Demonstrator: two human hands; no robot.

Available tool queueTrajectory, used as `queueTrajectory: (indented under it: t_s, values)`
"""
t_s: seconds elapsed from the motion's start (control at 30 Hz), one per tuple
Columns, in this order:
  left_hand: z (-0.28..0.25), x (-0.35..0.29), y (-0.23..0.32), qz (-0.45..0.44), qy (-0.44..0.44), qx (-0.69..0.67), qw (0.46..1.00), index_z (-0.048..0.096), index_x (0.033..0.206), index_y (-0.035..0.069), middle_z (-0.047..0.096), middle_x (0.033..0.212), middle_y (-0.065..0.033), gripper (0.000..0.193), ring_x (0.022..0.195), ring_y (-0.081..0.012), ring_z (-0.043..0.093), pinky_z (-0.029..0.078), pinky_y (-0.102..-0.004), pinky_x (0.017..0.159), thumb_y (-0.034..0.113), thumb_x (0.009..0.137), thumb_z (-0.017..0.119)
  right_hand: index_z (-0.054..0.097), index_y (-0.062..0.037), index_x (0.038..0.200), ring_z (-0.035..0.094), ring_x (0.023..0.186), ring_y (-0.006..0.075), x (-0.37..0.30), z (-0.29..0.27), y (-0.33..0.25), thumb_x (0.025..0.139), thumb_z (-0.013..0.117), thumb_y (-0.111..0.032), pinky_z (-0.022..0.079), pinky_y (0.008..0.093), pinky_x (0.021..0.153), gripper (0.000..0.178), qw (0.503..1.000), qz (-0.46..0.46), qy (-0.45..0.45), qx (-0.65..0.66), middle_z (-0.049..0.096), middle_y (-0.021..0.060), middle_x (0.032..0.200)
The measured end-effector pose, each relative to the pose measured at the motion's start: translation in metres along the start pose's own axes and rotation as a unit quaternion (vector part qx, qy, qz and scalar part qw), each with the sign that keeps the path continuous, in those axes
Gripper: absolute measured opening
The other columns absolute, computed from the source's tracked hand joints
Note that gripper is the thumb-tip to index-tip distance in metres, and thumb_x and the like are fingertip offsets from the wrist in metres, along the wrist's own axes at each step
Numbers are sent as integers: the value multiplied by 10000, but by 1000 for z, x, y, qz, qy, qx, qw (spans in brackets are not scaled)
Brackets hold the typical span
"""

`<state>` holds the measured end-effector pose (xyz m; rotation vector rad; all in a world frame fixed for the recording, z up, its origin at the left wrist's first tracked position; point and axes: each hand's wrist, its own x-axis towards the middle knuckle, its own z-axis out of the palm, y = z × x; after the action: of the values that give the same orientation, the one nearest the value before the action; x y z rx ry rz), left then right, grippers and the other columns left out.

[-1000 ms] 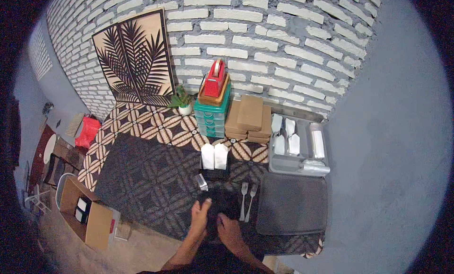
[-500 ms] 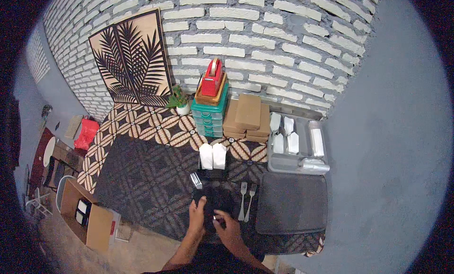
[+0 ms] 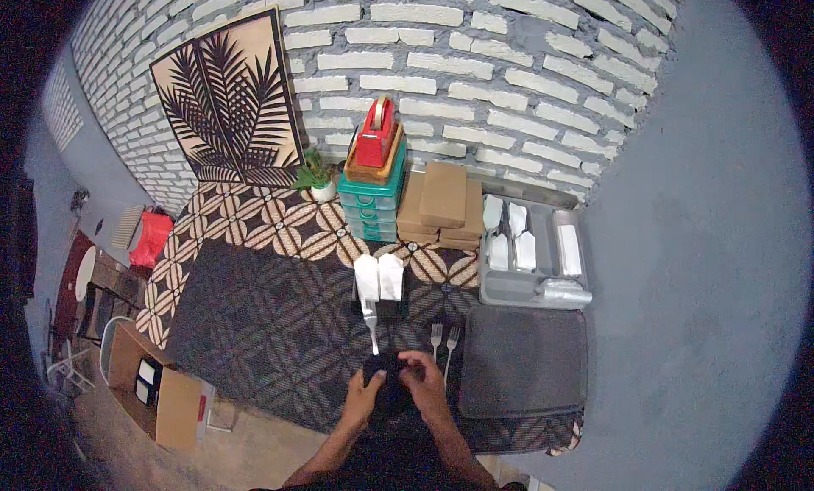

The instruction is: The recorder is wrapping forks in white napkins and placing them into a tray.

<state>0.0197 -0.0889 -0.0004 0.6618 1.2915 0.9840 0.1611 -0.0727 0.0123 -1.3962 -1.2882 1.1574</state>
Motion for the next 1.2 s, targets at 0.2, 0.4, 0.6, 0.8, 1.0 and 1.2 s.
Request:
queueTrajectory:
  t_s: [0.2,0.4,0.6,0.8,1.0,1.2]
  values:
    - [-4,9,-13,81,-77,171,979,574,1134,-23,654,950,-109,346,856,-169,607,481,-297,777,242,914,602,651,-23,1070,592,868,167,43,8,27,960,523,-238,447,297,817,274,994,-41,-94,-43,638,60,889]
    - [-20,23,1,45,-99,266,958,554,1170,-26,643,1054,-164,401,907,-220,617,470,-341,844,250,887,620,604,-18,920,564,636,121,111,11,29,958,508,-272,446,267,591,274,983,67,60,161,609,37,747]
    - [-49,76,-22,264,271,295,877,592,1108,18,561,1156,-158,273,1110,-316,503,362,-393,989,115,853,613,608,-6,891,499,528,170,159,35,23,902,588,-208,399,344,519,203,975,-97,76,-185,530,142,625]
    - [-41,132,44,362,197,338,846,575,1133,24,528,1165,-174,310,1134,-353,465,332,-422,1016,43,825,597,620,26,918,554,574,271,173,63,29,891,593,-233,427,378,565,262,974,-42,86,-205,581,202,684]
    - [-19,185,55,345,188,302,868,569,1113,7,534,1102,-195,313,1038,-368,523,421,-405,920,21,802,604,635,30,1030,643,816,345,181,74,47,872,589,-240,487,398,726,317,977,-44,82,-191,658,217,885]
    - [-16,185,62,355,186,337,852,559,1085,-9,526,1091,-204,282,966,-406,561,465,-453,829,25,808,600,615,18,1108,650,902,339,183,75,50,851,616,-211,492,396,794,344,985,-20,80,-152,656,228,971]
